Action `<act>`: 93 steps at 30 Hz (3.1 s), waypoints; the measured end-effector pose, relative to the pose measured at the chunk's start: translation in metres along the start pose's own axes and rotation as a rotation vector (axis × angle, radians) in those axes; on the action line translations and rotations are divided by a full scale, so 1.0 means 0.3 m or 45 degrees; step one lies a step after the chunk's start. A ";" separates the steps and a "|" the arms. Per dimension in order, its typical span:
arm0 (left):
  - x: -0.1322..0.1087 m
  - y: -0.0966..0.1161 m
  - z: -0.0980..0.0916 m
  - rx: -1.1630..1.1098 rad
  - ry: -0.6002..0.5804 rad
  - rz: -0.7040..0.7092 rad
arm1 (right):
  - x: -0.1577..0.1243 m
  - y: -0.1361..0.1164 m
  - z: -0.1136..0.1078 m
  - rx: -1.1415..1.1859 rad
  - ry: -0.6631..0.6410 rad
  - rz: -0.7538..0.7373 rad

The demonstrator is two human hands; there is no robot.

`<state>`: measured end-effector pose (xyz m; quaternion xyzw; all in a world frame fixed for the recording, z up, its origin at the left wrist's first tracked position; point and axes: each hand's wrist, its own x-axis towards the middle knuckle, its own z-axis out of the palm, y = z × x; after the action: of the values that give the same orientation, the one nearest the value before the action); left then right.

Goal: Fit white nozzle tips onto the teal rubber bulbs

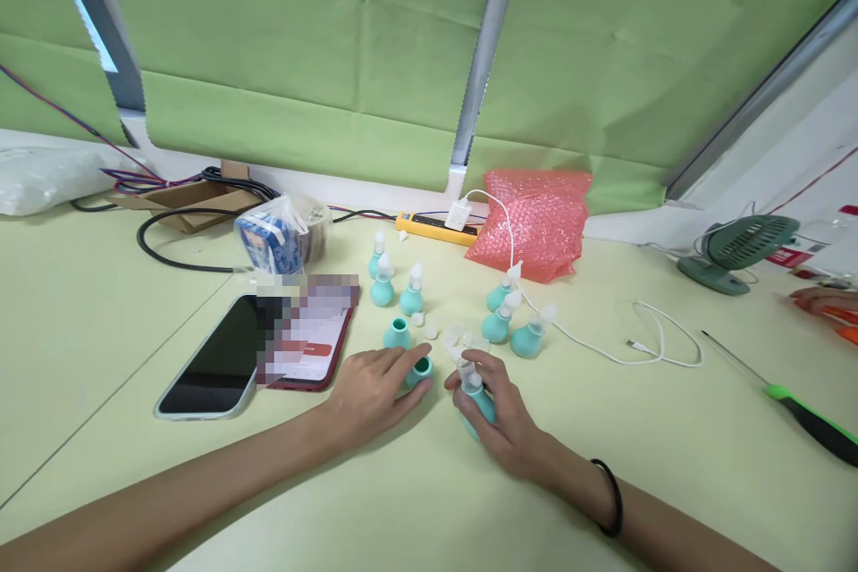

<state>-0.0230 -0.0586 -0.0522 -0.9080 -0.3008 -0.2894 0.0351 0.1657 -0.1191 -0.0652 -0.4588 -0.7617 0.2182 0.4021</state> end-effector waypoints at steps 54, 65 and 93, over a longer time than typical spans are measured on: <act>-0.048 0.043 0.014 0.161 0.234 0.604 | -0.006 -0.006 0.008 -0.389 -0.099 -0.323; -0.044 0.052 0.020 0.305 0.249 0.604 | 0.000 -0.016 0.008 -0.269 -0.107 -0.164; -0.057 0.026 0.029 0.152 0.146 0.652 | 0.003 -0.022 0.010 -0.201 -0.114 -0.030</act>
<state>-0.0254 -0.0718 -0.0679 -0.9331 -0.0753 -0.3036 0.1775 0.1598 -0.1214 -0.0620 -0.4697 -0.7991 0.1730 0.3330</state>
